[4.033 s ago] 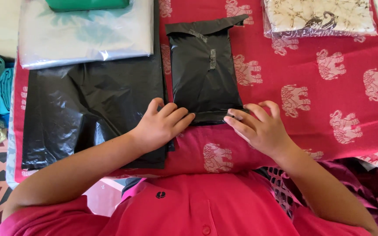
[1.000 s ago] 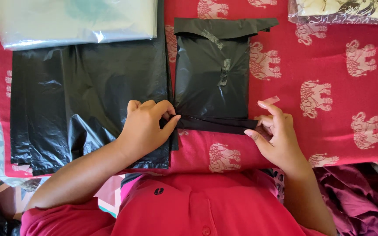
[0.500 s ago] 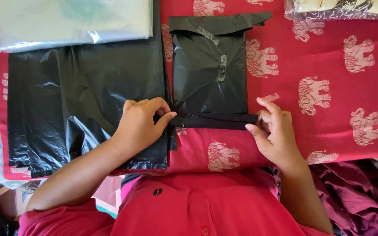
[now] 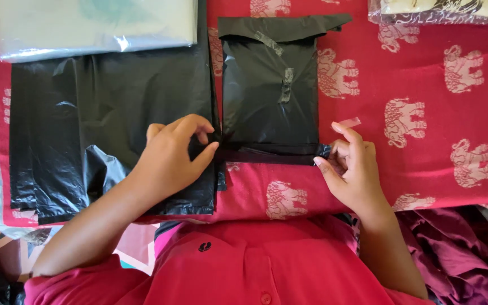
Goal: Packaging items into black shipping bags and securing them with tape.
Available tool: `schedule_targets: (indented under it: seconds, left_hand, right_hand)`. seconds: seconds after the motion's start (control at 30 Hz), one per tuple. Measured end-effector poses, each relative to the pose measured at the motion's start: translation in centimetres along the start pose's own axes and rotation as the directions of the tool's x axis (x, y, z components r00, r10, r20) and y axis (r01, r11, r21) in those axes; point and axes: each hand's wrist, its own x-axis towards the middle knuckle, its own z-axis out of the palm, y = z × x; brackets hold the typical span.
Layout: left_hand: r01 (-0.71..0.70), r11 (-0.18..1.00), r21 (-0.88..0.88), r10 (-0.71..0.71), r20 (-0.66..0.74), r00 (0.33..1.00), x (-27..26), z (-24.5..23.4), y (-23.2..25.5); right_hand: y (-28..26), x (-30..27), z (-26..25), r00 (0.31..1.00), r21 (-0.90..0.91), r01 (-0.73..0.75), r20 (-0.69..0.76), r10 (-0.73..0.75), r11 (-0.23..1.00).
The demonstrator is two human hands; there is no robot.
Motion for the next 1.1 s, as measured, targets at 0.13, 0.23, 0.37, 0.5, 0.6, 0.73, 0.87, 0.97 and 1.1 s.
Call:
schedule_targets:
  seconds: [0.13, 0.23, 0.37, 0.5, 0.6, 0.73, 0.87, 0.97, 1.1]
  left_hand:
    - [-0.182, 0.983, 0.02, 0.183, -0.088, 0.979, -1.6, -3.0, 2.6]
    - [-0.228, 0.971, 0.076, 0.234, -0.074, 0.969, -1.8, -2.3, 2.7]
    - [-0.315, 0.931, 0.186, 0.328, -0.044, 0.944, -2.2, -0.5, 3.2]
    - [-0.391, 0.874, 0.289, 0.41, -0.007, 0.912, -2.6, 1.7, 3.7]
    - [-0.455, 0.816, 0.357, 0.477, 0.029, 0.879, -2.5, 3.4, 4.4]
    - [-0.533, 0.722, 0.441, 0.558, 0.085, 0.826, -2.3, 5.0, 5.1]
    - [-0.576, 0.643, 0.506, 0.605, 0.126, 0.786, -2.2, 4.8, 5.3]
    - [-0.627, 0.617, 0.475, 0.612, 0.21, 0.762, -2.0, 4.0, 4.8]
    - [-0.673, 0.596, 0.439, 0.607, 0.303, 0.735, -0.9, 3.2, 4.4]
  right_hand:
    - [-0.5, 0.1, -0.2, 1.0, -0.014, -0.007, -0.003, 0.007, 1.0]
    - [-0.4, 0.0, -0.3, 1.0, -0.004, -0.009, -0.009, 0.009, 1.0]
    - [-0.5, -0.1, -0.2, 1.0, 0.011, -0.009, -0.015, 0.009, 1.0]
    - [-0.4, 0.0, 0.0, 1.0, 0.033, -0.003, -0.015, 0.003, 0.999]
    - [-0.1, -0.1, -0.1, 1.0, 0.042, -0.006, -0.023, 0.007, 0.999]
    - [0.1, -0.2, -0.2, 0.999, 0.056, -0.01, -0.035, 0.012, 0.998]
    - [-0.1, 0.1, -0.3, 0.999, 0.068, -0.001, -0.041, 0.004, 0.998]
    - [0.0, 0.1, -0.7, 0.996, 0.178, -0.076, -0.024, 0.081, 0.981]
    - [1.0, 0.0, -1.4, 0.987, 0.122, -0.152, -0.038, 0.157, 0.981]
